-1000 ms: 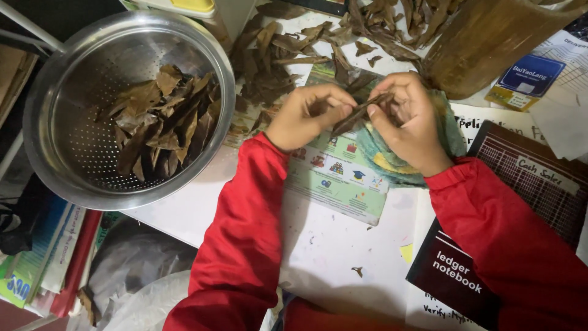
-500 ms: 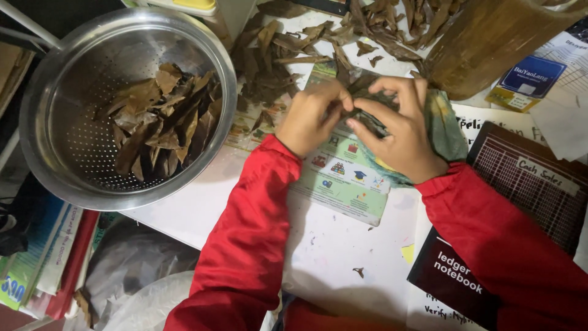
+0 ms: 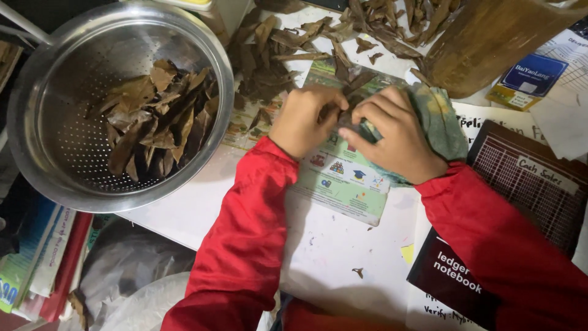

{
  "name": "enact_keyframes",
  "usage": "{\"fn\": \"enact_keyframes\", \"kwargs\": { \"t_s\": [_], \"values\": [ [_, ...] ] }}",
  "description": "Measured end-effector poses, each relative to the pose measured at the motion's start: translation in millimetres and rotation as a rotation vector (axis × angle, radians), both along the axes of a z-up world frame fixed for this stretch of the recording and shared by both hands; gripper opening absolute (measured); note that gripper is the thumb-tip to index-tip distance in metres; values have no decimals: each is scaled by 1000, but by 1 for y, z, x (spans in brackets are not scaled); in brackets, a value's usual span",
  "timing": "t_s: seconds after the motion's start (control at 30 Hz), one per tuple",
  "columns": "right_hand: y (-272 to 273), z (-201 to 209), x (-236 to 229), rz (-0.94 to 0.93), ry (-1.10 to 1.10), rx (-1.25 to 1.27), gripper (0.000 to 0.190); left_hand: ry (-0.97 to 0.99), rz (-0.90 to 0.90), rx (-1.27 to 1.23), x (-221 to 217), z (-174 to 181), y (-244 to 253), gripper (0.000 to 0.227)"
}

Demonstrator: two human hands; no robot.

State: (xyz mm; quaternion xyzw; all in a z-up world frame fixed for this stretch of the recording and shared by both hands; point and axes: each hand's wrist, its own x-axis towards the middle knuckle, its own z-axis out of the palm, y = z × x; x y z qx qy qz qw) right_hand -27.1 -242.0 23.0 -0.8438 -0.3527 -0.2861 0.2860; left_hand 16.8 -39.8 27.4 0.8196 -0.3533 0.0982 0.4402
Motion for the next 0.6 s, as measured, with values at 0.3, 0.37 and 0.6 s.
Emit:
{"fn": "enact_keyframes", "kwargs": {
  "t_s": [0.3,0.37,0.6],
  "values": [
    [8,16,-5,45,0,-69,14,108,42,318,5,-20,-5,20],
    [7,11,-4,25,-12,-94,13,109,40,382,5,-19,-3,22],
    [2,1,0,-58,20,-170,10,76,256,747,-5,-7,-4,24]
  ]
}}
